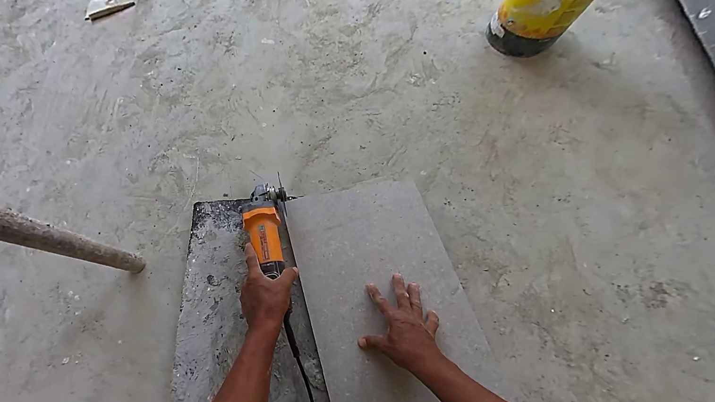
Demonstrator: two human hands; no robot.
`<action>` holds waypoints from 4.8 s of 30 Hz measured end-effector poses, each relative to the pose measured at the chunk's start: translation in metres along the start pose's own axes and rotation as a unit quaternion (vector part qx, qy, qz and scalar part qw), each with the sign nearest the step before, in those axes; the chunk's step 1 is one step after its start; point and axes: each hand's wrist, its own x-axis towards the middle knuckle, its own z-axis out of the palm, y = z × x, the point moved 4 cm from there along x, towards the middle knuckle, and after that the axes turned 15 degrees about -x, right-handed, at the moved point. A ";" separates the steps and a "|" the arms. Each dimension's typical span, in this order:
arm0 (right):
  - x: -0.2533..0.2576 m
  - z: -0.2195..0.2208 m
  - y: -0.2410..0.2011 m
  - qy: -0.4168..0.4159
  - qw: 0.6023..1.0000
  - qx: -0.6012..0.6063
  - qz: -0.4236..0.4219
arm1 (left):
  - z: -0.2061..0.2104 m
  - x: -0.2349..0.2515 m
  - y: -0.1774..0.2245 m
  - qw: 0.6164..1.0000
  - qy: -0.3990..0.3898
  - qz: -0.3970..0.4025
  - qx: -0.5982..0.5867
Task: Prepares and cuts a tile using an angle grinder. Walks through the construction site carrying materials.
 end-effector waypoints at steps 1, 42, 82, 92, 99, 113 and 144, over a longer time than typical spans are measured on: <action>0.000 0.000 0.000 0.000 1.000 -0.001 0.000 | 0.000 -0.001 -0.001 1.000 0.000 0.003 0.000; 0.000 0.000 -0.003 0.000 1.000 0.001 0.003 | -0.003 0.006 0.007 1.000 -0.007 -0.008 -0.006; 0.001 0.003 -0.002 0.005 1.000 -0.003 0.004 | -0.003 -0.011 -0.009 1.000 0.000 -0.001 -0.008; 0.000 0.001 -0.003 -0.004 1.000 -0.008 0.007 | -0.004 -0.001 0.003 1.000 -0.004 -0.015 -0.010; 0.000 0.000 -0.003 0.007 1.000 -0.002 0.002 | -0.003 0.006 0.008 1.000 -0.006 -0.013 -0.002; 0.001 0.001 -0.003 0.005 1.000 -0.001 0.003 | -0.004 0.006 0.006 1.000 -0.004 -0.008 -0.012; 0.001 0.002 -0.003 0.007 1.000 0.001 0.005 | -0.006 0.004 0.005 1.000 -0.013 -0.010 -0.003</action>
